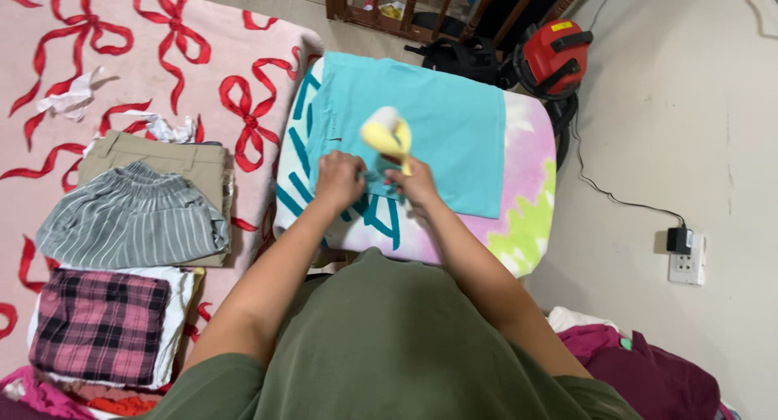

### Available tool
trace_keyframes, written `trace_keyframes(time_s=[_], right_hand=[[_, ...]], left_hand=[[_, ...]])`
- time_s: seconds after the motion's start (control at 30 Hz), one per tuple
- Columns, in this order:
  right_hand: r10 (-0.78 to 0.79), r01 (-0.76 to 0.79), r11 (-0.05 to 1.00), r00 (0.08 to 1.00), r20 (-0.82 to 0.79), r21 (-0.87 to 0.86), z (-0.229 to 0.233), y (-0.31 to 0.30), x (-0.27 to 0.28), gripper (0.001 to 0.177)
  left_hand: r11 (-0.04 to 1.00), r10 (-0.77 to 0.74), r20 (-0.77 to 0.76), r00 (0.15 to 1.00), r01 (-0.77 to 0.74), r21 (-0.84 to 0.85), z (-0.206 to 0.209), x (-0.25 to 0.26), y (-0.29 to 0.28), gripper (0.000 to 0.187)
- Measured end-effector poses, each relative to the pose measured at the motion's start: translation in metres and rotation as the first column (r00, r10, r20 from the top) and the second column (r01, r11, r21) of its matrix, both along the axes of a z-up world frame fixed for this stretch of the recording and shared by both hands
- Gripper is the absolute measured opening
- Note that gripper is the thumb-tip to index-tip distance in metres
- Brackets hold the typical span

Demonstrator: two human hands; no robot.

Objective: The person uses a lint roller on a light blue t-shirt laid on a colorful ironing board, rolling it over the front and back surfaces. They fold the t-shirt and place it on a stack of folded clothes. The person then picks up a maroon t-shirt and begins to roll it with the lint roller.

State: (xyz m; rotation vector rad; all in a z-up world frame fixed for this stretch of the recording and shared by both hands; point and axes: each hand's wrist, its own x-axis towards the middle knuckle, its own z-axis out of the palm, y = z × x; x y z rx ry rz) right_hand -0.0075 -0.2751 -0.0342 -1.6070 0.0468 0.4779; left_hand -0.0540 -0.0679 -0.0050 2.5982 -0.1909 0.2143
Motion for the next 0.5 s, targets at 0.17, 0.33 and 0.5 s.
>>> trace_keyframes(time_s=[0.17,0.33,0.5], right_hand=[[0.058,-0.060,0.996,0.998,-0.026,-0.072,-0.019,0.037,-0.025,0.033],[0.148,-0.107,0.935,0.984,0.098,-0.338,-0.028,0.023,-0.073,0.040],[0.050,0.039,0.914,0.977,0.209,-0.403,-0.021,0.021,-0.095,0.043]], left_hand=[[0.989,-0.139,0.171,0.975,0.128,0.079,0.007,-0.059,-0.006,0.015],[0.997,-0.053,0.005,0.999,0.052,0.060,-0.012,-0.113,-0.008,0.009],[0.960,0.151,-0.148,0.977,-0.181,-0.213,-0.030,-0.130,-0.003,0.014]])
